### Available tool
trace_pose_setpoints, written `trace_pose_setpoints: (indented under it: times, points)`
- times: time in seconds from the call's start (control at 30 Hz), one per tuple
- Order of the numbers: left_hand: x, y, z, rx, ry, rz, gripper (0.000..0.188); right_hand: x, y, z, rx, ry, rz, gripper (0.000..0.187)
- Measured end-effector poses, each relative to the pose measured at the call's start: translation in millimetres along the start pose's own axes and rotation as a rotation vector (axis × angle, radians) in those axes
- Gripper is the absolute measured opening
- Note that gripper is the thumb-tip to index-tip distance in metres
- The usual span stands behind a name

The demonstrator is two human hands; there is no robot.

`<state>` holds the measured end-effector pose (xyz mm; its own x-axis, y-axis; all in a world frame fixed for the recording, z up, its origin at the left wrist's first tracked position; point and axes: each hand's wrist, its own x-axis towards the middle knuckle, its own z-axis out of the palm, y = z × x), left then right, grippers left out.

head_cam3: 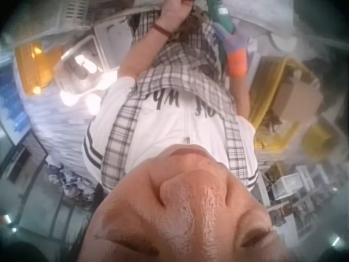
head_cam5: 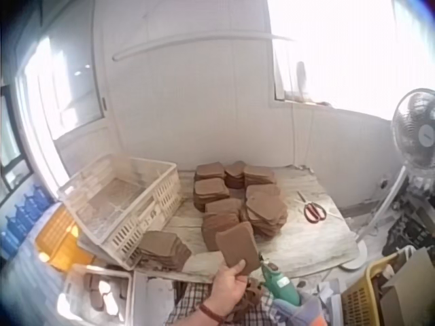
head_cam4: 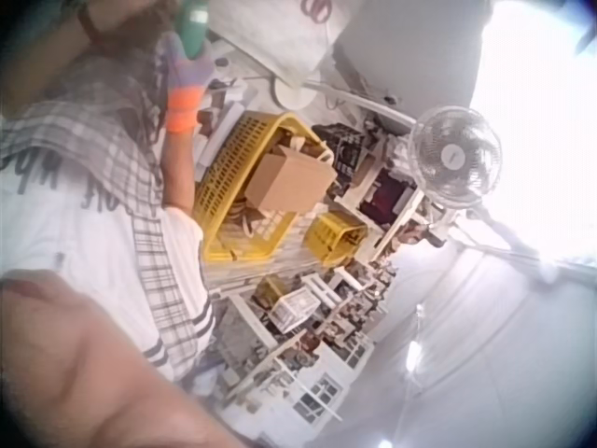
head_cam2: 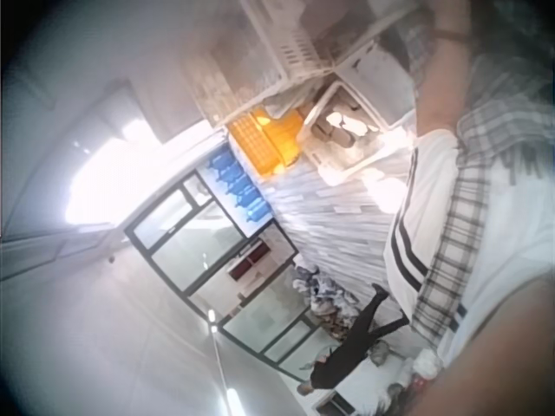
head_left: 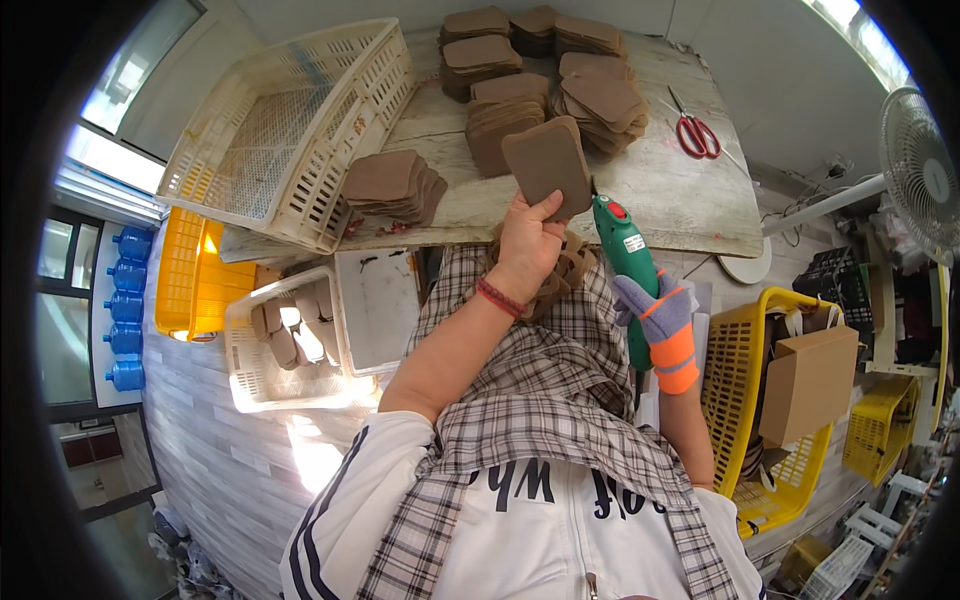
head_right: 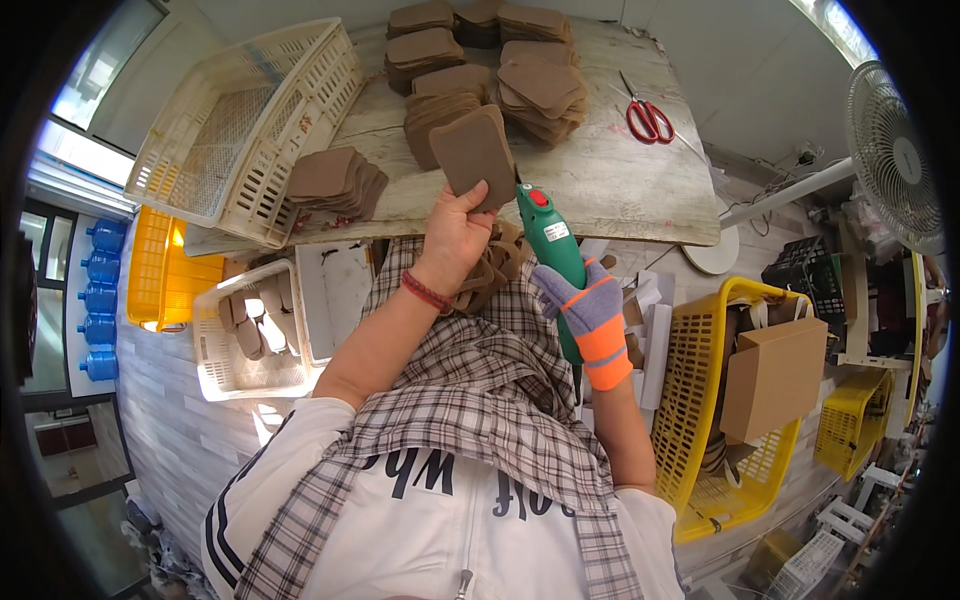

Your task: The person uses a rotary tool to trim the edges of brown cardboard pieces one by one. They pick each piece from a stack, run the tool along the edges, and place the trimmed piece into a white plastic basket. The process is repeated continuously throughout the clip.

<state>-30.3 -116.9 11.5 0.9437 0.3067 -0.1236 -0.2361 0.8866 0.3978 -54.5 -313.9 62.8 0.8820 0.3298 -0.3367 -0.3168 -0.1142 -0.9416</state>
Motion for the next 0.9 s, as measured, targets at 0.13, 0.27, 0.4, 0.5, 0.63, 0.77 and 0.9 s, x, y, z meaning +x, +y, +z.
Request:
trace_pose_setpoints:
  times: [0.13,0.27,0.4,0.5,0.63,0.77,0.9]
  points:
    - [-6.5,-6.2,-1.8,0.050,0.015,-0.048,0.029,-1.5,-8.1,1.8,-0.023,0.048,-0.020,0.038]
    - [-15.9,-11.6,-4.5,0.101,0.027,-0.084,0.030,0.4,-14.9,1.8,-0.008,0.062,-0.008,0.036]
    - [-20.4,-12.1,-14.4,0.169,-0.051,-0.118,0.030,2.9,-15.6,-2.1,-0.013,0.070,-0.037,0.031]
    - [-23.6,-5.2,-19.0,0.251,-0.058,-0.156,0.031,1.4,-18.5,-5.9,-0.005,0.052,-0.036,0.032]
    - [-25.4,16.2,-23.9,0.421,-0.080,-0.190,0.031,0.4,-16.3,-21.7,-0.110,-0.006,-0.015,0.036]
    - [-27.5,43.7,-21.4,0.636,-0.096,-0.242,0.034,-8.4,-14.7,-33.5,-0.188,-0.054,0.032,0.036]
    - [-25.3,66.5,-22.2,0.798,-0.138,-0.322,0.041,-21.9,-20.3,-34.4,-0.221,-0.092,0.051,0.041]
